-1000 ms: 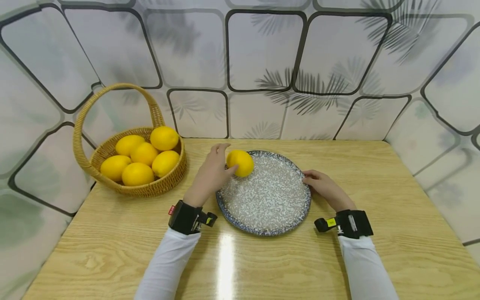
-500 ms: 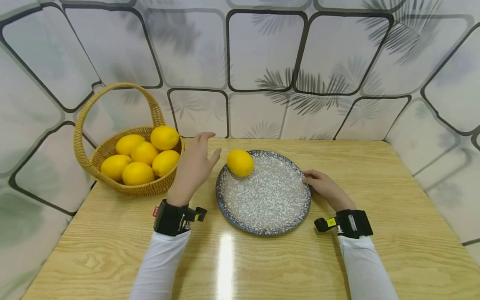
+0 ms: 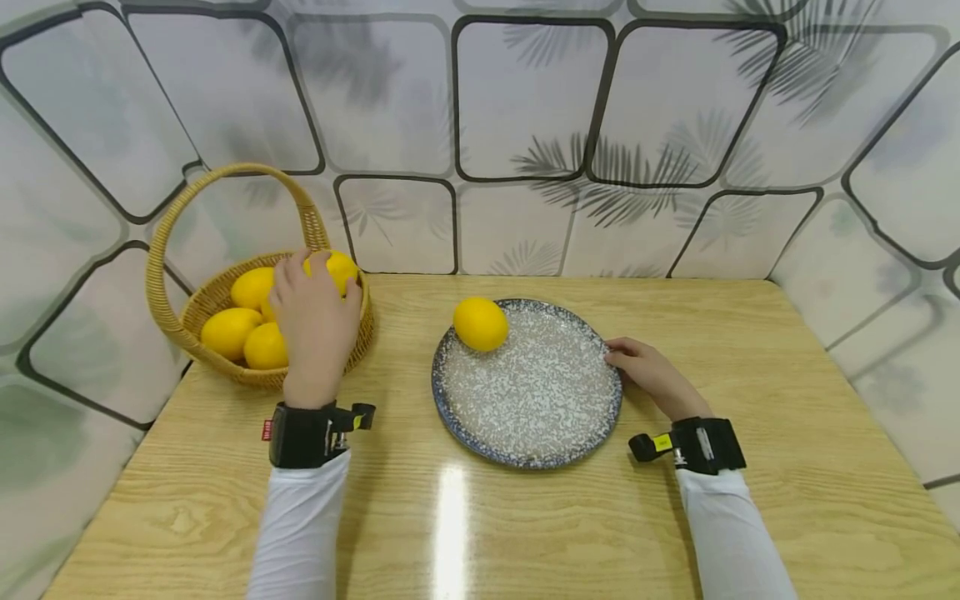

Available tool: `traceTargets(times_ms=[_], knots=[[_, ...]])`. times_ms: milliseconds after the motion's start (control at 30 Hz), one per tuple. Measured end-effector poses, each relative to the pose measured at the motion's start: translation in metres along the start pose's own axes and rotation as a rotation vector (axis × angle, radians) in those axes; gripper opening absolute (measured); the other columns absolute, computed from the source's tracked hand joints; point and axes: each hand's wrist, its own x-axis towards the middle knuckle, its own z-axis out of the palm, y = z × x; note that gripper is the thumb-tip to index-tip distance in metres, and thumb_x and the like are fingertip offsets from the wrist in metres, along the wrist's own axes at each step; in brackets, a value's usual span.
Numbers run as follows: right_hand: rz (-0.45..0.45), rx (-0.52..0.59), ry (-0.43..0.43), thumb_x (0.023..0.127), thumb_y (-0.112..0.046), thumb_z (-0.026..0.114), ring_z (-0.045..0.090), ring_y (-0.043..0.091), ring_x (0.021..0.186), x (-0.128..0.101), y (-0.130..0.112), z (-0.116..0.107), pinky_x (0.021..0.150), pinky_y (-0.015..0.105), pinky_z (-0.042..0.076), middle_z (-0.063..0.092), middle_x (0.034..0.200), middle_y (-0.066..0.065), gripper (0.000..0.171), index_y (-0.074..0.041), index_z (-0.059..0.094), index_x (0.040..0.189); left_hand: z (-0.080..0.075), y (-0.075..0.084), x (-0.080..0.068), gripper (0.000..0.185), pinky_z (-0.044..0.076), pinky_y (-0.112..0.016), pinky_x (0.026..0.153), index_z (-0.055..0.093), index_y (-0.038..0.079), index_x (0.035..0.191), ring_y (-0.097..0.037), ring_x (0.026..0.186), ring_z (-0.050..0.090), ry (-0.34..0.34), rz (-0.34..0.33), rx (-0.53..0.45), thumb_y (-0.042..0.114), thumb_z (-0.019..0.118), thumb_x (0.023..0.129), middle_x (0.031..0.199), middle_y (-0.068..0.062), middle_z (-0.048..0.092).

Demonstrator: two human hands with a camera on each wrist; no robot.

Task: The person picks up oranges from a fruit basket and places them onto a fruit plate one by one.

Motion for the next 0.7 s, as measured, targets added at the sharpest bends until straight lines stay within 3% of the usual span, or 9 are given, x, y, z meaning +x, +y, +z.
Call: traceTargets(times_ms=[100,267,467,700], knots=[[-0.002,-0.001,-0.001,0.109,-0.026,0.041,0.033,0.041,0.147,0.0,0.0,0.0,0.122,0.057,0.029,0.034,0.159,0.028,0.054,0.005,0.036,0.153,-0.001,-0.015,0.001,0.054,0.027,-0.066,0.116,0.04,-0.005,0.148,-0.053,0.145,0.029,-0.052,-0.077,0.052,0.025,0.05,0.104,0.153,-0.033,0.038],[-0.002,0.009,-0.003,0.109,-0.024,0.041,0.033,0.04,0.148,0.0,-0.001,0.0,0.123,0.056,0.028,0.034,0.159,0.028,0.053,0.005,0.036,0.153,0.003,-0.033,0.001,0.06,0.03,-0.07,0.111,0.036,-0.01,0.15,-0.06,0.137,0.035,-0.145,-0.13,0.098,0.027,0.048,0.105,0.15,-0.041,0.037],[0.002,0.014,-0.005,0.109,-0.024,0.041,0.032,0.041,0.148,0.0,-0.002,0.0,0.124,0.056,0.027,0.033,0.16,0.028,0.053,0.006,0.035,0.153,0.008,-0.041,0.003,0.061,0.028,-0.071,0.113,0.034,-0.012,0.15,-0.064,0.135,0.035,-0.281,-0.156,0.157,0.029,0.044,0.106,0.149,-0.044,0.035],[0.002,0.017,0.001,0.109,-0.022,0.042,0.032,0.04,0.148,0.0,-0.002,0.001,0.124,0.055,0.026,0.033,0.16,0.028,0.053,0.006,0.035,0.153,0.005,-0.051,0.003,0.063,0.03,-0.071,0.109,0.033,-0.018,0.146,-0.064,0.131,0.037,-0.353,-0.211,0.227,0.03,0.041,0.106,0.143,-0.045,0.037]])
